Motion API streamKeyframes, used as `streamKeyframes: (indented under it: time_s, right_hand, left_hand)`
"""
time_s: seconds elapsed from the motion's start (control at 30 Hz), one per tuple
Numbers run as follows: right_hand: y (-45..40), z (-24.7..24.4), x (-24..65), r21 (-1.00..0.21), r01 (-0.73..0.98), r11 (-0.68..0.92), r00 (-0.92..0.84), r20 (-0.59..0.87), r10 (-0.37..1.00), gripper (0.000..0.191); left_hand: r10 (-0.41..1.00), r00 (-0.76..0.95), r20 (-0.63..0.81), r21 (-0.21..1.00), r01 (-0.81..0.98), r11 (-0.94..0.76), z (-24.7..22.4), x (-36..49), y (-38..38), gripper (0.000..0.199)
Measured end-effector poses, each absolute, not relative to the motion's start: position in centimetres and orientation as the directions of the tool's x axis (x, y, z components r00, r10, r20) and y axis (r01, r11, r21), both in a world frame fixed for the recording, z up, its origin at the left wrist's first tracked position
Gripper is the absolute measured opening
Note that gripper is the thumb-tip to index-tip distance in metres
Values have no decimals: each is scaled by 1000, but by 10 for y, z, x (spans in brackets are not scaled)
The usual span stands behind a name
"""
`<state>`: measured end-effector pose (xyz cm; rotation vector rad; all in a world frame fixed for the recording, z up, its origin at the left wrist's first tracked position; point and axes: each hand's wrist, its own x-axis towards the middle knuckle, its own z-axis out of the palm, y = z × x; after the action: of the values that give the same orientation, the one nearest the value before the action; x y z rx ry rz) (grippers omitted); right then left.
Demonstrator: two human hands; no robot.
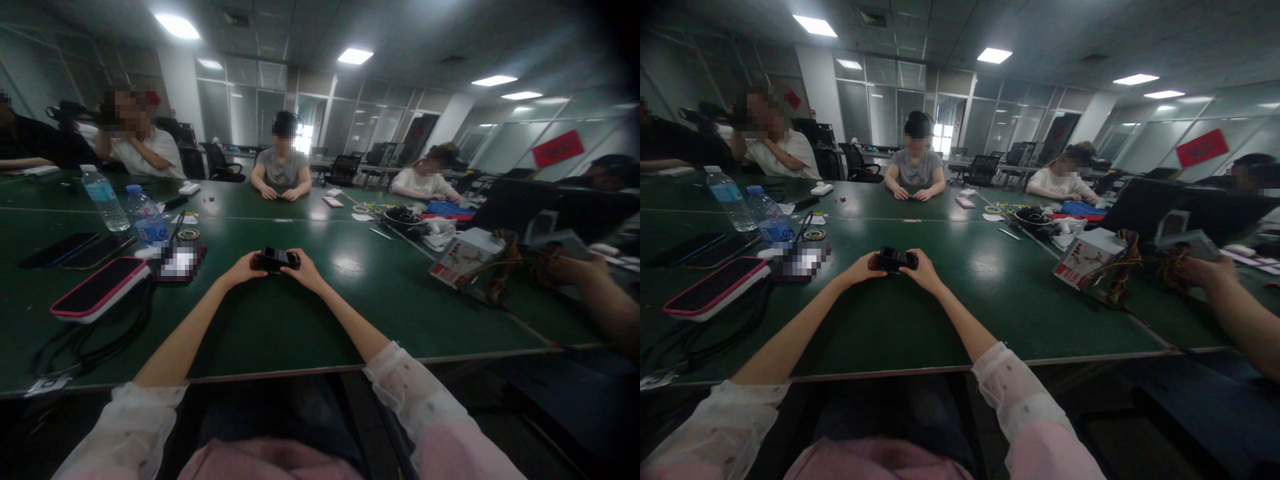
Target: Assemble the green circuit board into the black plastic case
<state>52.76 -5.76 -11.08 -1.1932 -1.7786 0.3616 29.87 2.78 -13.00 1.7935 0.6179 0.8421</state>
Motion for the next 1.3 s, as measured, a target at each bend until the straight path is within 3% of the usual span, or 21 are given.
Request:
streamKeyframes:
  time_s: [0.23, 0.73, 1.0, 1.3]
  right_hand:
    - [-60, -113, 524, -683, 566, 462, -129, 480, 868, 46]
    - [-59, -116, 523, -701, 556, 446, -102, 476, 874, 45]
    - [-59, -117, 524, -698, 560, 447, -114, 469, 876, 47]
    - [-57, -120, 524, -708, 560, 431, -98, 459, 883, 46]
  left_hand:
    - [775, 581, 249, 917, 115, -381, -120, 299, 18, 61]
    - [777, 567, 274, 908, 115, -404, -124, 303, 20, 63]
    - [836, 511, 198, 932, 166, -323, -118, 305, 14, 54]
    - [834, 519, 186, 957, 97, -273, -111, 306, 8, 54]
